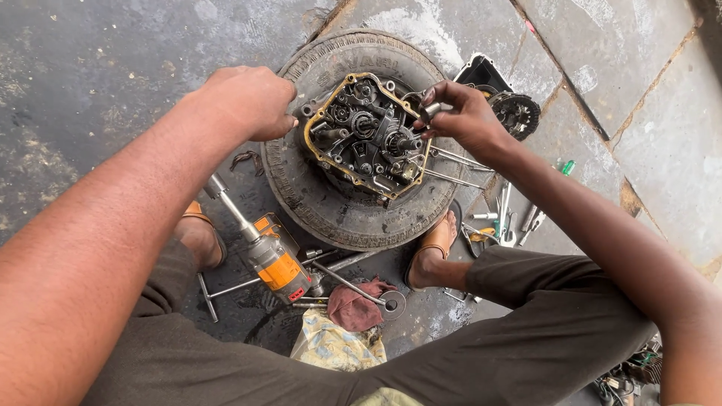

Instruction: The person sits on the ground working on a motorcycle engine crankcase set on a tire. They remove and reposition small parts by hand, use pliers to grip and pull a component, and wipe their hands with a red rag before resuming handling of small fittings.

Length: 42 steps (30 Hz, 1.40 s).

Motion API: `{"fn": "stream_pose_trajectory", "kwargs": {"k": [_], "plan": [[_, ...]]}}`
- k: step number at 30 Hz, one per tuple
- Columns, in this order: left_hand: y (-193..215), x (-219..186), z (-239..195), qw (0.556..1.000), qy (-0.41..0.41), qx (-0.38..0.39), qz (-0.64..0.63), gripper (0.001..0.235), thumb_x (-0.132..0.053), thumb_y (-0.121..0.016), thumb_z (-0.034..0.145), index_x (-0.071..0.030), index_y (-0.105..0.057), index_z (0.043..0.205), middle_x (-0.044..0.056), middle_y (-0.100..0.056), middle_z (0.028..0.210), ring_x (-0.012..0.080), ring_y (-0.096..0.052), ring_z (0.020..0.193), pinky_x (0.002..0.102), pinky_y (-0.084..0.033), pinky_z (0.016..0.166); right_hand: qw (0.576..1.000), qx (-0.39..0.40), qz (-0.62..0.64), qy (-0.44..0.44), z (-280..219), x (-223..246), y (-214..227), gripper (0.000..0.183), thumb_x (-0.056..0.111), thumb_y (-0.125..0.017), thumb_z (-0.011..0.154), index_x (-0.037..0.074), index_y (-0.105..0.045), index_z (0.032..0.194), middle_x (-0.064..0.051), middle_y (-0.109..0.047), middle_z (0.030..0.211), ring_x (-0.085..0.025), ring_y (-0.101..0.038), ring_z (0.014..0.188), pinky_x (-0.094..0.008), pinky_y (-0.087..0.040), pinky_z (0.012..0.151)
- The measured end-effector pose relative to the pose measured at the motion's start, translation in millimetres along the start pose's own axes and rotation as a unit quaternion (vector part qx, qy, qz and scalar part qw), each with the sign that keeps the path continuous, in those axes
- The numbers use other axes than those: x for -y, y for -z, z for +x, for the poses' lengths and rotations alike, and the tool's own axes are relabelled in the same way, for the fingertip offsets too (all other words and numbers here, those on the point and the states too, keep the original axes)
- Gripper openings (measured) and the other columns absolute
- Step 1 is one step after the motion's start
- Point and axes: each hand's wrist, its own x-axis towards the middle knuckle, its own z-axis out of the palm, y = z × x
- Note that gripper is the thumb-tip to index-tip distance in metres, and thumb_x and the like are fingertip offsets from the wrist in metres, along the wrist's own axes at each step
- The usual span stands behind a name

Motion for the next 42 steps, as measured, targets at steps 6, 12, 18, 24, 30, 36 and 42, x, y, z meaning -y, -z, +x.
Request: {"fn": "stream_pose_trajectory", "kwargs": {"k": [6,12,18,24,30,36,42], "plan": [[7.5,-11.4,0.4,1.000,-0.020,-0.009,-0.005,0.038,-0.039,-0.067,0.098,-0.011,-0.072,0.124,0.017,-0.074,0.117,0.0330,-0.071,0.111,0.049,-0.059,0.096,0.993,0.011,0.016,-0.118,19.2,-17.7,-24.5,0.012,0.012,-0.068,0.097,0.003,-0.060,0.101,-0.006,-0.063,0.089,-0.011,-0.057,0.073,-0.026,-0.052,0.065],[-12.6,-50.3,35.0,0.959,-0.012,-0.008,-0.283,0.050,-0.042,-0.036,0.107,-0.012,-0.067,0.133,0.020,-0.037,0.158,0.0350,-0.033,0.149,0.057,-0.030,0.123,0.966,0.020,-0.134,-0.221,37.5,22.5,-49.9,0.022,0.014,-0.060,0.096,0.014,-0.079,0.108,0.005,-0.064,0.063,-0.008,-0.041,0.048,-0.024,-0.036,0.045],[-39.9,-83.1,83.3,0.942,0.041,0.051,-0.330,0.069,-0.052,-0.018,0.105,-0.011,-0.050,0.151,0.014,0.010,0.173,0.0425,0.006,0.158,0.067,-0.005,0.125,0.965,0.068,-0.061,-0.244,68.8,-26.8,-40.6,0.025,0.020,-0.058,0.100,0.009,-0.079,0.110,0.004,-0.049,0.056,-0.006,-0.036,0.045,-0.026,-0.027,0.039],[-35.5,-91.9,93.8,0.919,0.117,0.085,-0.366,0.071,-0.056,-0.015,0.101,-0.023,-0.038,0.159,0.004,0.021,0.172,0.0427,0.015,0.157,0.064,0.000,0.127,0.962,0.073,-0.032,-0.263,71.9,-36.5,-40.9,0.025,0.022,-0.060,0.101,0.005,-0.076,0.103,0.005,-0.050,0.058,-0.005,-0.036,0.045,-0.024,-0.027,0.038],[-25.5,-100.3,92.5,0.902,0.151,0.104,-0.391,0.071,-0.057,-0.015,0.100,-0.025,-0.035,0.161,-0.001,0.021,0.173,0.0464,0.012,0.157,0.067,-0.003,0.126,0.965,0.080,-0.007,-0.248,70.0,-33.8,-40.4,0.024,0.020,-0.060,0.101,0.003,-0.076,0.105,0.005,-0.052,0.063,-0.004,-0.040,0.048,-0.021,-0.030,0.040],[-22.7,-103.2,93.9,0.863,0.211,0.100,-0.448,0.080,-0.062,-0.022,0.098,-0.024,-0.005,0.166,0.006,0.016,0.172,0.0459,0.011,0.156,0.066,-0.002,0.125,0.961,0.082,-0.001,-0.263,70.0,-28.0,-41.8,0.022,0.021,-0.058,0.100,0.008,-0.076,0.104,0.007,-0.052,0.061,-0.003,-0.041,0.047,-0.021,-0.030,0.039],[-29.4,-104.5,102.1,0.825,0.254,0.118,-0.490,0.089,-0.068,-0.028,0.097,-0.022,0.000,0.168,0.015,0.011,0.174,0.0448,0.006,0.159,0.063,-0.002,0.128,0.953,0.089,0.048,-0.285,69.9,-31.3,-40.9,0.014,0.014,-0.063,0.096,0.008,-0.074,0.102,0.009,-0.047,0.057,-0.002,-0.038,0.044,-0.020,-0.024,0.036]]}}
